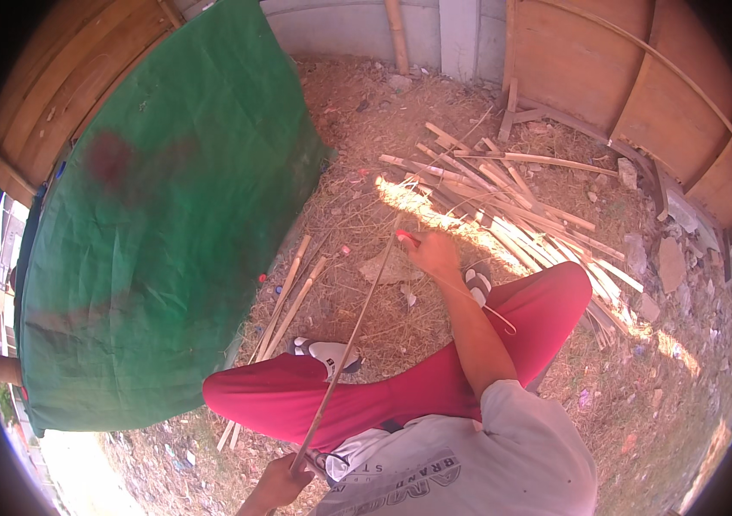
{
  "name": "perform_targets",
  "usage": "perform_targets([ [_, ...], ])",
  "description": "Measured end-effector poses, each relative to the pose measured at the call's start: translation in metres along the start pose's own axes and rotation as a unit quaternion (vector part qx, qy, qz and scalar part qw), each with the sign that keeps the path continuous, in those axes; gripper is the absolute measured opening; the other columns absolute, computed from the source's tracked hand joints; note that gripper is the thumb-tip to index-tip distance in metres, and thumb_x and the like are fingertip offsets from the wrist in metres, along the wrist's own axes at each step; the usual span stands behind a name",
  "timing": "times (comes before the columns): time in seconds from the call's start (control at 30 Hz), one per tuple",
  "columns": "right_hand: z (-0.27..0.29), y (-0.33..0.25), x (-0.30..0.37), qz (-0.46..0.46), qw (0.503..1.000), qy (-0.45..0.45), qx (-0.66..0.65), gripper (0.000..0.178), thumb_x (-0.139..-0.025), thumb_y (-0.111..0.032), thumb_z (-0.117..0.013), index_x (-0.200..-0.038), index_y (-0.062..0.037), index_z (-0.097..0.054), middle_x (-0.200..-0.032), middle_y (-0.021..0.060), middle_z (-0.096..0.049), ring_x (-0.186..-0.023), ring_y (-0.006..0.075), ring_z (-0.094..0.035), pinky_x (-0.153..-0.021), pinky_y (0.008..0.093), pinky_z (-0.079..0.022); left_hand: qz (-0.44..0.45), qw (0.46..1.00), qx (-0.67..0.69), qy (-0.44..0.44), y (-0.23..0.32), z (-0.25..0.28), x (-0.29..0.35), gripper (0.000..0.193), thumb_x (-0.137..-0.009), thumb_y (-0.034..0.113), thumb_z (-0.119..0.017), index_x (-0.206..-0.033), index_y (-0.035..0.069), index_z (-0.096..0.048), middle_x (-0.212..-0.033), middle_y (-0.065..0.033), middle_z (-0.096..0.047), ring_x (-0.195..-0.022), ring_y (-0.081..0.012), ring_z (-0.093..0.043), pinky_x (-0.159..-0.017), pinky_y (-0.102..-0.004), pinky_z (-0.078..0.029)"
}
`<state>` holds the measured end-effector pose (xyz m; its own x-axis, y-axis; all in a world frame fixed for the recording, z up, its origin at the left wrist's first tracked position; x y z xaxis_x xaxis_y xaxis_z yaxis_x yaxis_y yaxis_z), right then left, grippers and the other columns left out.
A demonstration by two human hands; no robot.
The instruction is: The person sits cross-legged on the ground and uses a red utility knife to shave thin strips from a long wooden stick. The person holds the stick with the left hand and repeatedly scrapes the knife along its length, creating wood shavings that fall to the ground.
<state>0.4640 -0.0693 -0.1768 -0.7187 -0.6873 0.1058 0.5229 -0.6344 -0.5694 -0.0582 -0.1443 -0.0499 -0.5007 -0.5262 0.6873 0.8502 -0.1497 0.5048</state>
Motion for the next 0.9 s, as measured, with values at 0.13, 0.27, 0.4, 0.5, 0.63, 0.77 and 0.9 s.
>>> perform_targets([
  [0.13,-0.023,-0.003,-0.021,-0.005,0.999,-0.032,0.030,0.045,-0.094,-0.059,-0.062,-0.118,-0.0242,-0.079,-0.085,0.0159,-0.075,-0.081,0.0350,-0.072,-0.079,0.0469,-0.058,0.072,0.996,0.037,-0.027,-0.020,-0.012,0.014,0.029,-0.087,0.022,-0.075,-0.101,-0.001,-0.064,-0.077,-0.0096,-0.063,-0.074,-0.0217,-0.064,-0.071,-0.0388,-0.051],
  [0.27,-0.035,-0.046,-0.036,0.027,0.995,-0.076,0.050,0.045,-0.094,-0.059,-0.062,-0.115,-0.0227,-0.080,-0.093,0.0181,-0.075,-0.087,0.0372,-0.072,-0.081,0.0482,-0.058,-0.041,0.996,0.077,-0.014,-0.027,-0.022,0.019,0.034,-0.090,0.017,-0.069,-0.121,0.004,-0.061,-0.094,-0.0166,-0.069,-0.088,-0.0332,-0.068,-0.073,-0.0420,-0.054],
  [0.4,-0.044,-0.079,-0.063,0.051,0.991,-0.098,0.074,0.048,-0.095,-0.058,-0.061,-0.106,-0.0149,-0.080,-0.098,0.0207,-0.075,-0.095,0.0374,-0.072,-0.084,0.0494,-0.057,-0.070,0.986,0.153,-0.023,-0.026,-0.023,0.020,0.040,-0.091,0.014,-0.065,-0.129,0.005,-0.059,-0.105,-0.0184,-0.072,-0.097,-0.0373,-0.071,-0.079,-0.0414,-0.054],
  [0.5,-0.052,-0.098,-0.070,0.058,0.988,-0.102,0.099,0.045,-0.095,-0.057,-0.063,-0.108,-0.0179,-0.081,-0.097,0.0198,-0.075,-0.095,0.0365,-0.073,-0.084,0.0482,-0.058,-0.040,0.991,0.131,0.010,-0.018,-0.014,0.023,0.035,-0.089,0.015,-0.067,-0.121,0.002,-0.062,-0.099,-0.0177,-0.072,-0.091,-0.0339,-0.070,-0.076,-0.0420,-0.053],
  [0.63,-0.058,-0.099,-0.067,0.047,0.989,-0.094,0.104,0.044,-0.094,-0.058,-0.063,-0.111,-0.0206,-0.080,-0.097,0.0182,-0.075,-0.093,0.0363,-0.073,-0.084,0.0468,-0.058,-0.014,0.989,0.144,0.037,-0.015,-0.006,0.035,0.023,-0.088,0.014,-0.068,-0.105,0.000,-0.062,-0.084,-0.0174,-0.065,-0.077,-0.0339,-0.065,-0.068,-0.0439,-0.049],
  [0.77,-0.068,-0.091,-0.064,0.087,0.980,-0.113,0.139,0.048,-0.094,-0.058,-0.062,-0.111,-0.0161,-0.079,-0.101,0.0189,-0.075,-0.095,0.0378,-0.073,-0.085,0.0471,-0.059,-0.059,0.990,0.111,0.067,-0.035,-0.015,0.039,0.019,-0.086,0.015,-0.069,-0.094,0.001,-0.059,-0.075,-0.0175,-0.059,-0.069,-0.0374,-0.059,-0.062,-0.0470,-0.045],
  [0.9,-0.071,-0.070,-0.068,0.023,0.986,-0.100,0.130,0.055,-0.095,-0.058,-0.061,-0.108,-0.0075,-0.078,-0.107,0.0211,-0.074,-0.103,0.0376,-0.072,-0.089,0.0493,-0.058,-0.080,0.995,0.019,0.054,-0.054,-0.031,0.043,0.020,-0.087,0.016,-0.069,-0.097,0.001,-0.061,-0.078,-0.0192,-0.062,-0.072,-0.0374,-0.062,-0.063,-0.0483,-0.047],
])
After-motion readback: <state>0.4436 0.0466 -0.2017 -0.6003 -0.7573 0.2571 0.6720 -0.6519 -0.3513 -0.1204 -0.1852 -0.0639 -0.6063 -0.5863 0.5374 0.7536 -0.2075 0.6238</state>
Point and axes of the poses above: each hand's wrist, its own x-axis away from the middle knuckle, its own z-axis out of the back of the hand, y = z × x, the point moved 8 cm from there along -x, towards the middle knuckle
